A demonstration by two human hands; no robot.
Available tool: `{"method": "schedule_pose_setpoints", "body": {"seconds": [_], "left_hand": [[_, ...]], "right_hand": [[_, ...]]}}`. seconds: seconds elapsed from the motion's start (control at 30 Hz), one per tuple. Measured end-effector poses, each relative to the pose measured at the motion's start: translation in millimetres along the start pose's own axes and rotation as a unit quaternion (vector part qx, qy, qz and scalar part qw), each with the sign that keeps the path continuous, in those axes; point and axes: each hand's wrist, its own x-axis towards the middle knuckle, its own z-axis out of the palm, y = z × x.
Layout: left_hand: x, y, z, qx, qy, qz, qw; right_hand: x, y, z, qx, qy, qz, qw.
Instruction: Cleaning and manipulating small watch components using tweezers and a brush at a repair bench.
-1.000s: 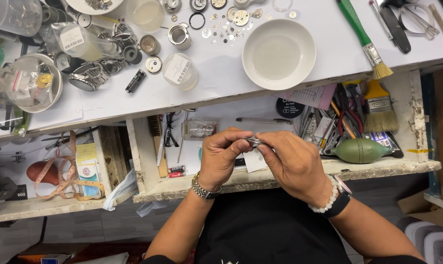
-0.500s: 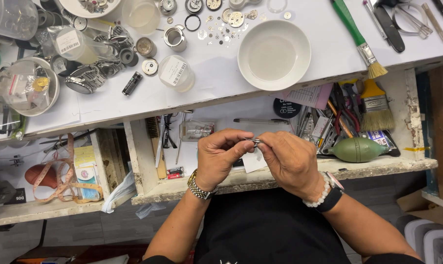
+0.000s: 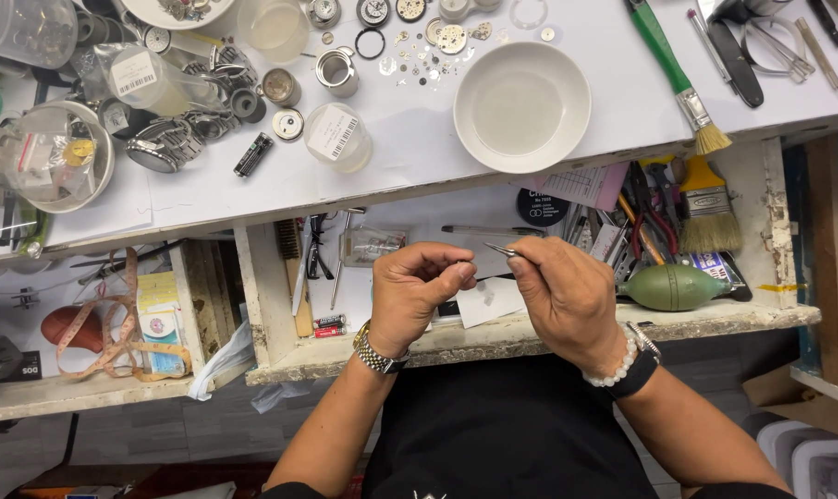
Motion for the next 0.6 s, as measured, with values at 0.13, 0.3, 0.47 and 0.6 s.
{"method": "schedule_pose_setpoints", "body": {"seconds": [0.13,0.3,0.47,0.6], "left_hand": [[-0.1,1.0,-0.4,0.005,-0.013,0.009,1.000],[-2.9,0.1,4.1,-0.028,-0.022,-0.007,0.999],[-3.2,1.6,4.9,-0.063,-0.013,-0.014,0.998],[-1.2,-2.5,-2.7,-0.078,0.008,-0.003,0.997]], "right_hand": [[12.4,-3.7,-6.4,-0.023,-0.002,-0.004,1.000],[50.6,11.8,-39.1,-0.223,0.004,-0.107,0.969],[90.3,0.2,-59.3,-0.347,-0.007,-0.120,0.930],[87.0,3.2,-60.3,-0.259,-0.001,-0.093,0.961]]}}
